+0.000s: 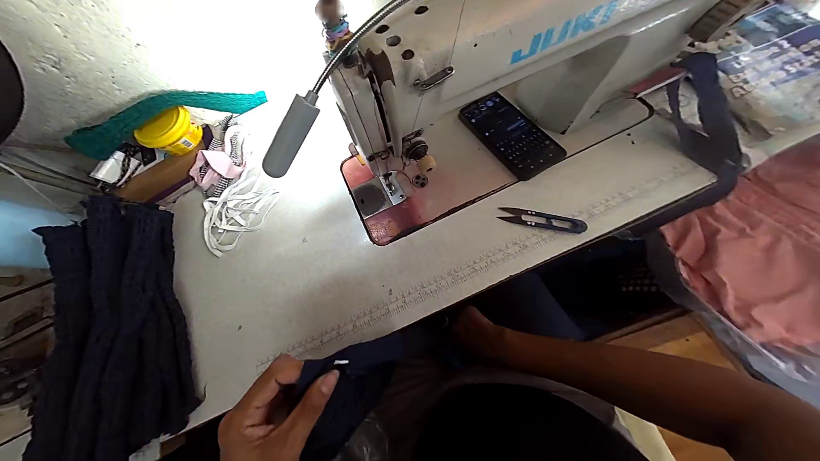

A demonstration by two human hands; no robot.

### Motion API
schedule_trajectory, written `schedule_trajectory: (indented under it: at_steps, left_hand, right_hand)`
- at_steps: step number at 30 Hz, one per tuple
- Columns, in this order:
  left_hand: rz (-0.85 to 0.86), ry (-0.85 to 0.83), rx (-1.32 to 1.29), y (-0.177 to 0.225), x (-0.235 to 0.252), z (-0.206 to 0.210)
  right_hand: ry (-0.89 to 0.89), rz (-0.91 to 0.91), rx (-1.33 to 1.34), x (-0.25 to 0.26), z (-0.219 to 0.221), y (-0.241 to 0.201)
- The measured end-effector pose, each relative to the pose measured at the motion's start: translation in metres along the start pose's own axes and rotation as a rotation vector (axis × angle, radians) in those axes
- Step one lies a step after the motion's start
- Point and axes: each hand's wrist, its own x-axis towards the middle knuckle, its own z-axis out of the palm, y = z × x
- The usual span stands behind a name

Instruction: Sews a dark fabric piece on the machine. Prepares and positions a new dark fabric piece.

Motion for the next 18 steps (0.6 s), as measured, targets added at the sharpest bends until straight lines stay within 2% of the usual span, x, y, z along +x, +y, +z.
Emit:
schedule_trajectory:
  at_steps: [2,5,7,10,13,15,18]
  left_hand:
    - [0.002,0.006,-0.002,0.001,-0.002,-0.003]
    - [0.005,0.01,-0.008,-0.001,-0.006,-0.007]
    - [-0.002,0.013,-0.021,-0.005,-0.008,-0.009]
    - [-0.018,0.013,-0.039,-0.012,-0.008,-0.006]
    - [-0.024,-0.011,-0.051,-0.014,-0.002,0.003]
    - [-0.017,-0.033,-0.061,-0.015,0.003,0.01]
    - [0.012,-0.07,-0.07,-0.012,0.007,0.018]
  right_hand:
    - [0.029,-0.028,-0.019,0.002,-0.002,-0.002]
    - [0.238,-0.099,0.13,-0.018,-0.015,0.018]
    - [0.392,-0.099,0.436,-0.031,-0.016,0.044]
    - [0.673,-0.072,1.131,-0.054,0.005,0.08]
    - [0.763,0.063,1.749,-0.071,0.026,0.099]
    - [0.813,0.074,1.999,-0.073,0.036,0.103]
    - [0.847,0.046,2.174,-0.073,0.039,0.1]
